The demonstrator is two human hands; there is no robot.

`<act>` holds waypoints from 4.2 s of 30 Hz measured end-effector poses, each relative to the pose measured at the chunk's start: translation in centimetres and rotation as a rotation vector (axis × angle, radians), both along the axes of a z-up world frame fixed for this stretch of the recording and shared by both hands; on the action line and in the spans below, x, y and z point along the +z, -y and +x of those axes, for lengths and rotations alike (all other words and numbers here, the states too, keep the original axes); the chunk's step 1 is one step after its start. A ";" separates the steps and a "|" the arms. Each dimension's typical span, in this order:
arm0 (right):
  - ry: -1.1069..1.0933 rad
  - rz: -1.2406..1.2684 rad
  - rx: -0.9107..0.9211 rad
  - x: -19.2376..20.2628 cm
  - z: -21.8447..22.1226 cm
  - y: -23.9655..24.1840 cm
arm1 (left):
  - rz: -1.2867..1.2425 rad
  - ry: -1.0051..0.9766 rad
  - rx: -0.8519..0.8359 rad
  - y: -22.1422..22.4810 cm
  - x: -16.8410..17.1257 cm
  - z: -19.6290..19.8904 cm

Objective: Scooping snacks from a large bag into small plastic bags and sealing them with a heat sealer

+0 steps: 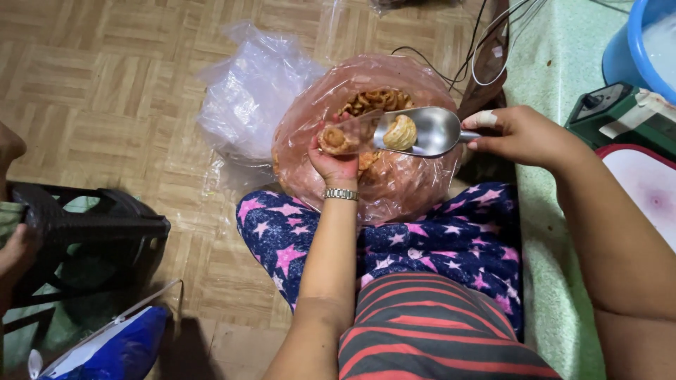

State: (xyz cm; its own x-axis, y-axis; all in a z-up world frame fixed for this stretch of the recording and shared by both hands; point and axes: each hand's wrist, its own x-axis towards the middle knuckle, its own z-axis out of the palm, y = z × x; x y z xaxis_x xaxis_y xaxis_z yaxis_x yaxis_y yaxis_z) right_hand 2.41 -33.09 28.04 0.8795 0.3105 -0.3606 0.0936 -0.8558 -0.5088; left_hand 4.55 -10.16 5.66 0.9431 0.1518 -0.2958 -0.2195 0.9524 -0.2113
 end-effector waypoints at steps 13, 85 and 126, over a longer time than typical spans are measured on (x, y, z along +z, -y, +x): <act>0.242 -0.910 0.286 5.4 -1.1 -6.1 | -0.002 0.040 0.013 1.4 -2.9 0.8; 0.428 -0.136 0.186 -31.0 9.5 -10.6 | 0.578 0.115 -0.090 -12.3 -3.2 -8.7; 1.117 0.459 0.121 -8.6 -1.8 -8.8 | 0.979 0.309 -0.315 -4.8 6.1 -7.9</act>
State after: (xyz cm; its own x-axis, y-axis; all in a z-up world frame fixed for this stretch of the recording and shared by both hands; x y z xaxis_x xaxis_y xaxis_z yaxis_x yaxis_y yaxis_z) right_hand 0.62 -24.30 19.45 0.5920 0.3115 0.7433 0.7412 -0.5727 -0.3503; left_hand -3.32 -5.38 11.78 0.9943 -0.0696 0.0801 -0.0020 0.7423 0.6701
